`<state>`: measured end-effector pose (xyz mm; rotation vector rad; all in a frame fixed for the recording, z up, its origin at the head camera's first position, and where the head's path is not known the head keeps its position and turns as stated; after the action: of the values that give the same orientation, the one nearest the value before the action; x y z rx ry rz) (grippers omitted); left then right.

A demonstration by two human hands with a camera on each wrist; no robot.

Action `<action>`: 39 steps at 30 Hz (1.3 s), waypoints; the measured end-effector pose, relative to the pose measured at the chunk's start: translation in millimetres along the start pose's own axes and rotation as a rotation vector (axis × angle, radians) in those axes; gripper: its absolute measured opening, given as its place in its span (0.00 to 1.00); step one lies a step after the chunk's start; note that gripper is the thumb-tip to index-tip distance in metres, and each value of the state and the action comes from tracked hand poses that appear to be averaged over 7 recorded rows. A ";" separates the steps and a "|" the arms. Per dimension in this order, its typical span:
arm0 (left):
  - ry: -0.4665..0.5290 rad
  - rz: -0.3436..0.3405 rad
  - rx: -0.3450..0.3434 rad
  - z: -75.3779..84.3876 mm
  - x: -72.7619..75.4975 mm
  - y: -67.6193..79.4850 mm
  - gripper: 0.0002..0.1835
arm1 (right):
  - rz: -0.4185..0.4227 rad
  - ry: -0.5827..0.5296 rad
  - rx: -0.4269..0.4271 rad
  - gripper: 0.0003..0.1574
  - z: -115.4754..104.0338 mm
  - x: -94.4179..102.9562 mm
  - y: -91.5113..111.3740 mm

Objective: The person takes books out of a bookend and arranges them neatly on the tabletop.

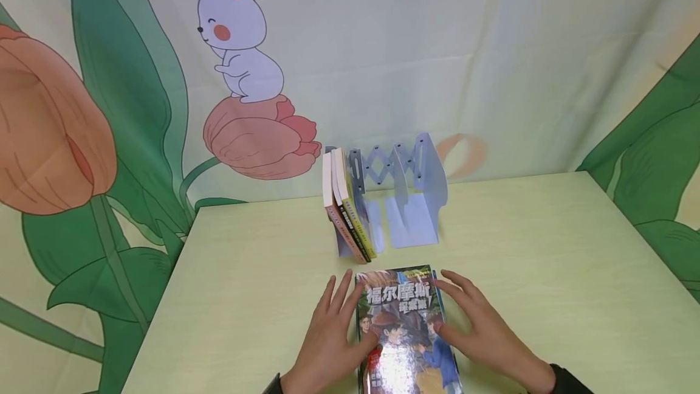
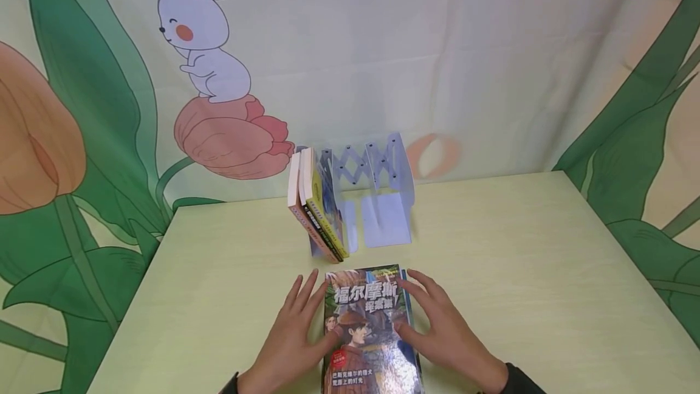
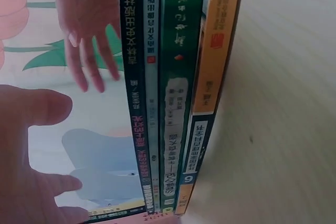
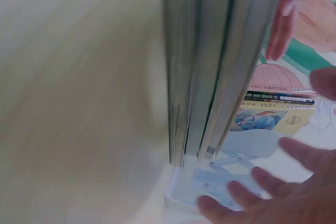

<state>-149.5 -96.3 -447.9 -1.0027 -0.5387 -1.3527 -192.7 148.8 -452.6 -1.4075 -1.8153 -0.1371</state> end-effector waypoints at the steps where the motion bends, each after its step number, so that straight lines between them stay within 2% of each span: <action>1: -0.009 0.006 -0.010 1.1 0.7 -0.1 0.41 | 0.000 0.015 0.026 0.41 -1.8 0.0 -0.1; 5: -0.036 0.023 -0.035 4.2 2.9 -0.3 0.42 | 0.019 0.061 0.121 0.44 -7.7 0.3 -0.6; 9: -0.041 0.029 -0.048 6.0 4.1 -0.1 0.43 | 0.040 0.094 0.168 0.45 -12.7 1.8 -1.5; 21: -0.018 0.055 -0.045 6.3 9.7 -2.0 0.42 | 0.052 0.127 0.196 0.45 -15.5 4.1 -3.6; 28: -0.002 0.100 -0.031 3.2 19.9 -8.1 0.43 | 0.037 0.135 0.201 0.47 -15.4 4.2 -5.4; 39: -0.015 0.175 -0.026 0.4 33.9 -16.3 0.45 | 0.064 0.137 0.219 0.48 -21.2 7.5 -5.8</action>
<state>-158.6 -112.9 -415.5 -1.0572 -0.4353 -1.2003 -186.8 141.0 -431.5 -1.2687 -1.6186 -0.0010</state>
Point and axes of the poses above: each hand's wrist, its own y-axis away from the middle knuckle, its own x-axis out of the back of the hand, z = x × y, the point moved 6 cm from there along -y, towards the middle knuckle, and after that the axes turned 6 degrees about z, right-handed, at the moved point
